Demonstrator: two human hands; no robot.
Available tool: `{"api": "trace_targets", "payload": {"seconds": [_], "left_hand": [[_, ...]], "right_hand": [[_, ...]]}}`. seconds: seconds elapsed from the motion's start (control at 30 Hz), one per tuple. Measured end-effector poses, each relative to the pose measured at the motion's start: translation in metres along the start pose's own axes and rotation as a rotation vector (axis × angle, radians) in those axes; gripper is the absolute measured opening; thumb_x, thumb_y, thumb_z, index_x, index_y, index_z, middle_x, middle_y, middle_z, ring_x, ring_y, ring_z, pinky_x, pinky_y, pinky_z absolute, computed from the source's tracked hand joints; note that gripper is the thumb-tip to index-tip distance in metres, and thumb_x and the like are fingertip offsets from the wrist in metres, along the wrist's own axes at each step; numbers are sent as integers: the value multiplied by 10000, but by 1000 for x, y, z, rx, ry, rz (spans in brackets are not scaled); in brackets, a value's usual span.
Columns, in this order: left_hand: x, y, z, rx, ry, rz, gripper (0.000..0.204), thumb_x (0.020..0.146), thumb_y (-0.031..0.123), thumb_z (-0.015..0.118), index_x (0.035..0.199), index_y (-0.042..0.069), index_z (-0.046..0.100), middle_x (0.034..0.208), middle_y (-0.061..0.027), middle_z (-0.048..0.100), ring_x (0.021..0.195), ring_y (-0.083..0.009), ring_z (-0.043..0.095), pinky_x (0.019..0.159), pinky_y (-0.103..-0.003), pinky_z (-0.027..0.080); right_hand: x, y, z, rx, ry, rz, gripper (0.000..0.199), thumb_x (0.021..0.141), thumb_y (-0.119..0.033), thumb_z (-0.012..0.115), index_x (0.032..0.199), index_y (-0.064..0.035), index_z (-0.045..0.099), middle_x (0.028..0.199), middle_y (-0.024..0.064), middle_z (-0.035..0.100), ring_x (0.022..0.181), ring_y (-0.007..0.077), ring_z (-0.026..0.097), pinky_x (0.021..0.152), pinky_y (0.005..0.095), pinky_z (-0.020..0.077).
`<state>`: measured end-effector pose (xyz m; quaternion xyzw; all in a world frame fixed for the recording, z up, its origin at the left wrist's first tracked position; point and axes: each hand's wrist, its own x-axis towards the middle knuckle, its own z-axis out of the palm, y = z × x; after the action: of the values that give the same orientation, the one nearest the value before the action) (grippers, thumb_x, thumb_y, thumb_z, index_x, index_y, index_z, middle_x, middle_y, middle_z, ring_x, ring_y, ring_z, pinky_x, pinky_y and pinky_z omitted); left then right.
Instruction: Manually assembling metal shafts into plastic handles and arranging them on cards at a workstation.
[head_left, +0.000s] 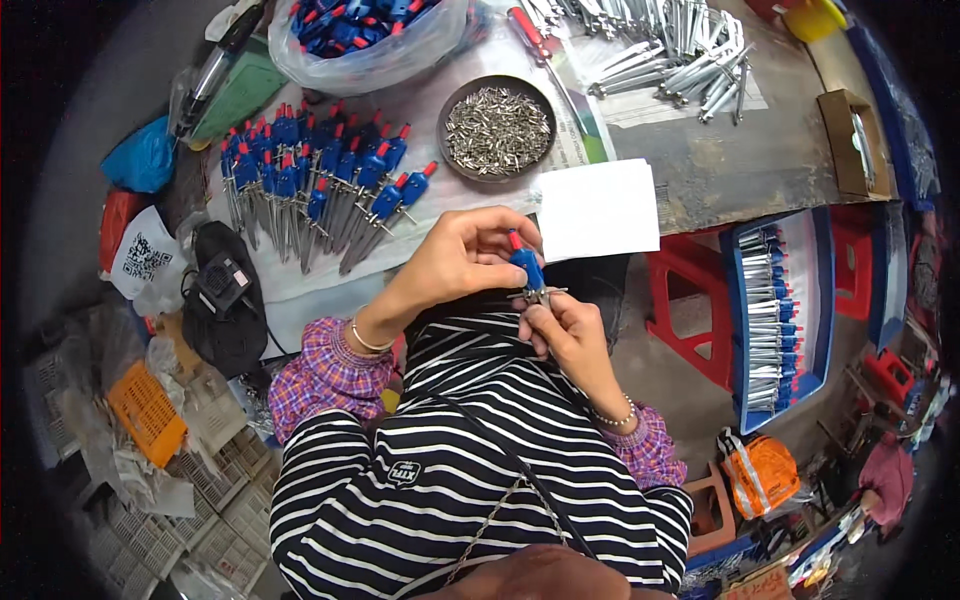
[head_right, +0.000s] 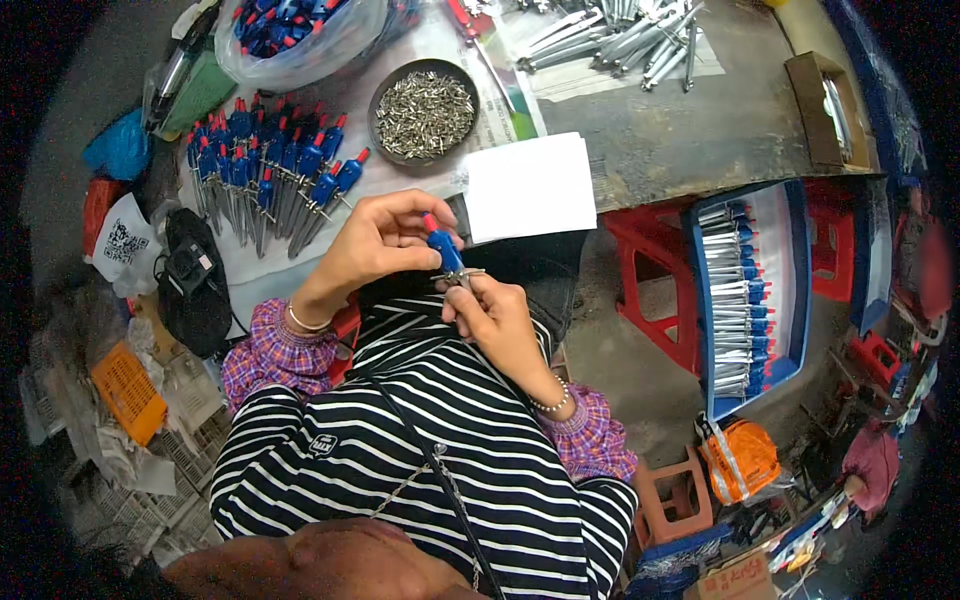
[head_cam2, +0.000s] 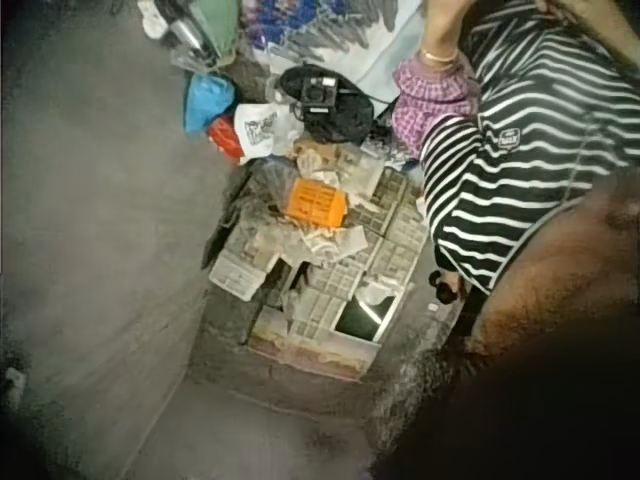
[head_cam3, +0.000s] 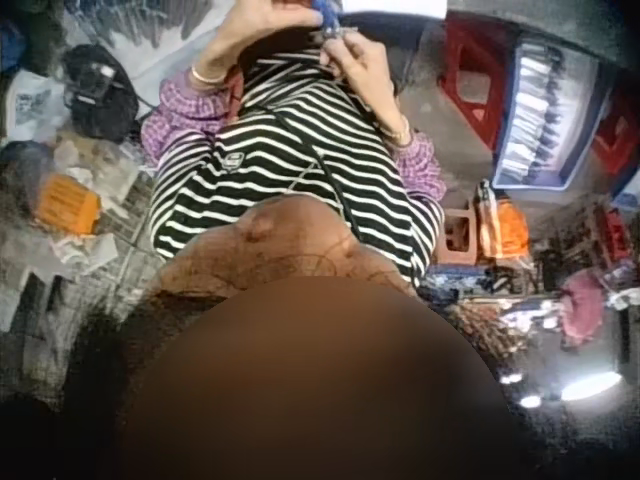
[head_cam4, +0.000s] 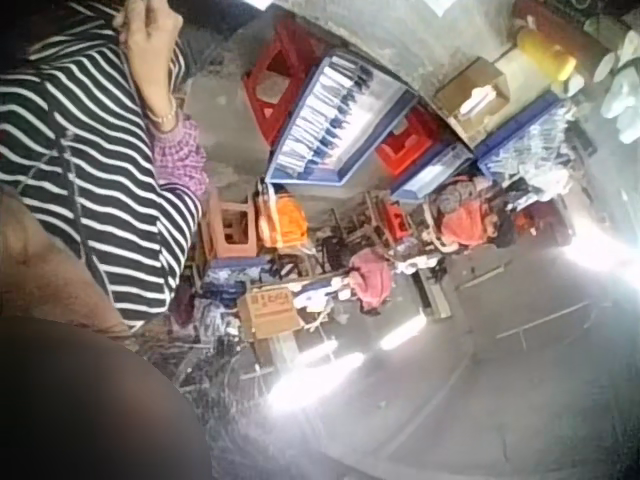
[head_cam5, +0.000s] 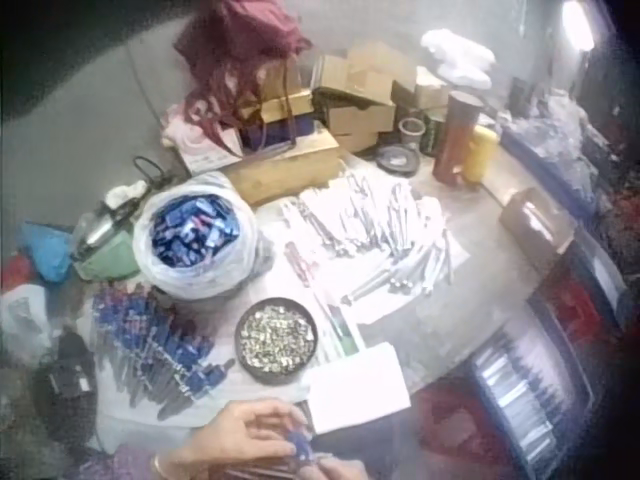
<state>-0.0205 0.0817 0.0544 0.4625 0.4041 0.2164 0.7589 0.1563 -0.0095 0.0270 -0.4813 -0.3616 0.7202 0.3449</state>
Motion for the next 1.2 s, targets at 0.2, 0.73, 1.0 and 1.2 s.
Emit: {"api": "trace_targets", "payload": {"seconds": [0.2, 0.73, 1.0, 1.2], "left_hand": [[3, -3, -1, -33, -8, -32, 329, 704, -76, 663, 1017, -35, 571, 944, -132, 643, 919, -199, 639, 819, -278, 514], [5, -6, -1, 7, -12, -33, 330, 706, -48, 671, 1023, -28, 580, 929, -124, 647, 871, -157, 638, 795, -257, 507], [6, -6, -3, -84, -16, -24, 253, 835, 50, 598, 1069, -44, 576, 940, -91, 637, 855, -132, 617, 767, -241, 502], [3, -6, -1, 99, -6, 40, 152, 860, 42, 565, 974, -38, 627, 916, -69, 630, 785, -107, 595, 700, -223, 485]], "right_hand": [[-2, -1, -3, -48, 5, -11, 202, 905, -82, 494, 965, 66, 618, 660, 36, 595, 463, 38, 450, 399, 181, 351], [-1, 5, -6, 175, -66, 70, 199, 910, -90, 496, 989, 64, 595, 676, 42, 588, 463, 45, 444, 415, 179, 363], [2, 11, -12, 290, -82, 113, 229, 911, -116, 514, 1057, 57, 549, 748, 77, 601, 538, 64, 497, 476, 189, 418], [4, 0, -9, 321, 12, 7, 352, 889, -114, 557, 1187, 46, 463, 898, 121, 619, 686, 135, 607, 646, 237, 527]]}}
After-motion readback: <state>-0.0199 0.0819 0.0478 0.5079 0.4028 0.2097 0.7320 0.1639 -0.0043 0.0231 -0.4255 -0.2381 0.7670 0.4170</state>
